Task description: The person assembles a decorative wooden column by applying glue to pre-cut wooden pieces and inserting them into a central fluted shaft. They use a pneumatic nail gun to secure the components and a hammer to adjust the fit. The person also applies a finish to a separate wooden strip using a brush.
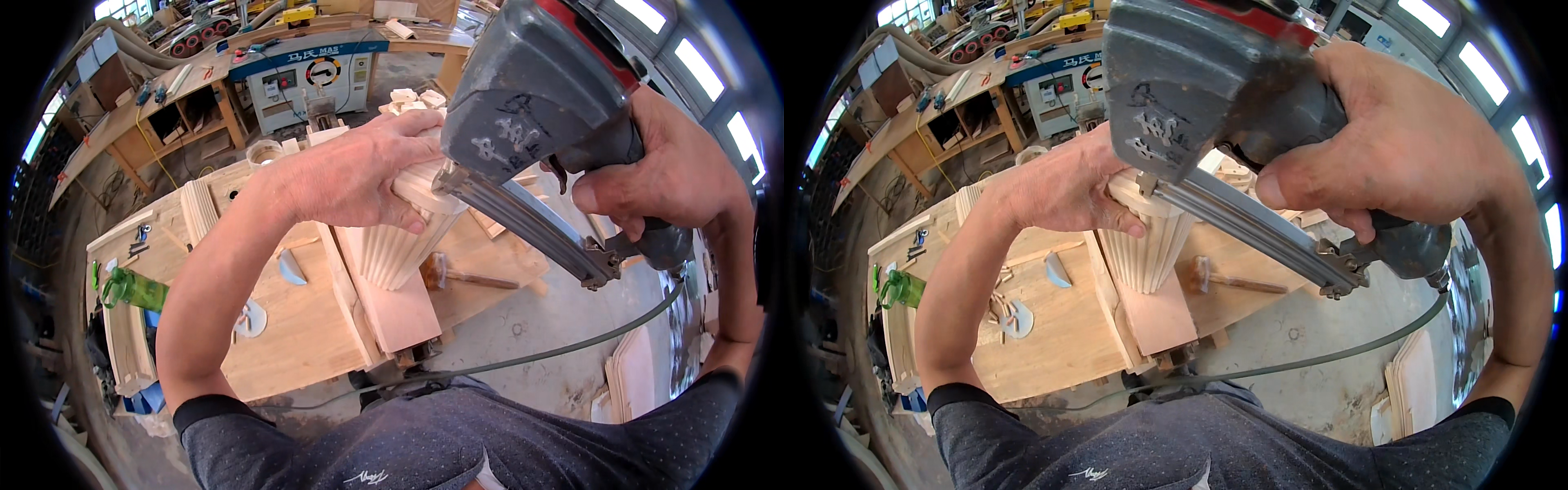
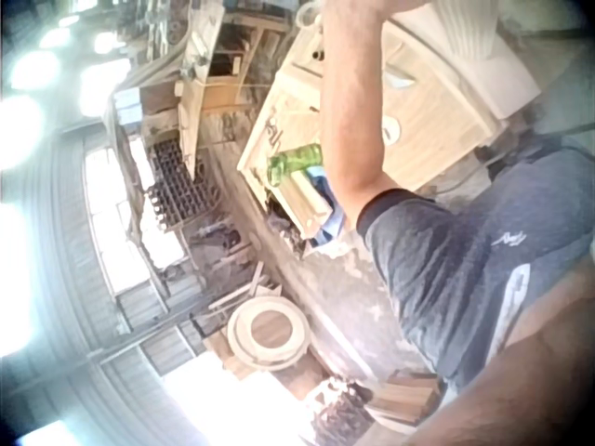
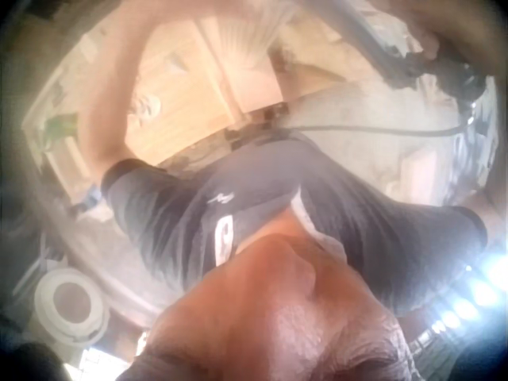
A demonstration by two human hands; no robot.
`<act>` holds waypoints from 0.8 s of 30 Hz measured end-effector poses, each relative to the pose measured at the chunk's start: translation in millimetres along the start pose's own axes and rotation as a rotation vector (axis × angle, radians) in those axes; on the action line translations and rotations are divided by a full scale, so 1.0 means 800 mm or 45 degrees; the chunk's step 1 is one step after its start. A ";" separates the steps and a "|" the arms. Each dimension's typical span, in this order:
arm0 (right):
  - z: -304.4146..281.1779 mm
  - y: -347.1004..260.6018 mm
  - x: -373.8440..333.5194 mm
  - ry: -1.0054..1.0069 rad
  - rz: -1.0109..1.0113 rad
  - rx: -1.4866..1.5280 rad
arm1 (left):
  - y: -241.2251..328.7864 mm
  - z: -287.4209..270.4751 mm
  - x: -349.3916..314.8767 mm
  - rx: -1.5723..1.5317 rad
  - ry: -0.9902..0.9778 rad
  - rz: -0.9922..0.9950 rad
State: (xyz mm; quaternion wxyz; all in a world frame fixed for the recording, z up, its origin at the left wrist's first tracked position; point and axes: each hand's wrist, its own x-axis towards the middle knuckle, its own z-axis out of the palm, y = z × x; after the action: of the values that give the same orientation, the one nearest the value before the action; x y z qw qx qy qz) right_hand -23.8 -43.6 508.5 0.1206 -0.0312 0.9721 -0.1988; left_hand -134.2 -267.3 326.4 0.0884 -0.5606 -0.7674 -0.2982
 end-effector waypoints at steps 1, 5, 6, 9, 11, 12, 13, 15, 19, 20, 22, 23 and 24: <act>-0.001 -0.001 0.000 -0.001 0.006 -0.019 | 0.000 0.000 0.000 0.002 0.000 0.005; -0.006 -0.005 0.001 0.040 0.062 -0.156 | 0.001 -0.002 0.001 0.047 0.001 0.012; -0.004 -0.007 0.002 0.057 0.071 -0.178 | 0.001 -0.002 0.000 0.070 -0.001 0.009; -0.004 -0.010 0.005 0.055 0.091 -0.207 | 0.000 -0.003 0.000 0.073 -0.011 -0.001; -0.004 -0.010 0.006 0.052 0.100 -0.206 | 0.002 -0.006 0.001 0.049 -0.018 0.028; -0.004 -0.010 0.007 0.054 0.105 -0.201 | 0.002 -0.005 0.001 0.033 -0.021 0.039; -0.004 -0.009 0.008 0.056 0.111 -0.198 | -0.001 -0.003 0.001 0.042 -0.014 0.029; -0.005 -0.011 0.007 0.027 0.098 -0.136 | -0.006 0.001 0.000 0.062 -0.003 0.003; -0.006 -0.012 0.009 -0.015 0.049 -0.062 | -0.008 0.002 0.001 0.104 0.005 0.018; -0.007 -0.011 0.010 -0.016 0.050 -0.061 | -0.009 0.003 0.001 0.105 0.008 0.026; -0.007 -0.013 0.013 -0.014 0.054 -0.064 | -0.010 0.002 0.001 0.107 0.012 0.038; -0.008 -0.015 0.014 -0.004 0.062 -0.100 | -0.009 0.002 0.001 0.108 0.010 0.039; -0.009 -0.017 0.014 0.003 0.067 -0.135 | -0.009 0.001 0.000 0.110 0.009 0.037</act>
State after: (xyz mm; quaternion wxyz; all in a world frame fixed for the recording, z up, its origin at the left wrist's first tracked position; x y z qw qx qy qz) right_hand -36.6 -54.2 517.9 0.1228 -0.0118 0.9819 -0.1438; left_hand -140.5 -267.9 323.3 0.1195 -0.5662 -0.7712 -0.2654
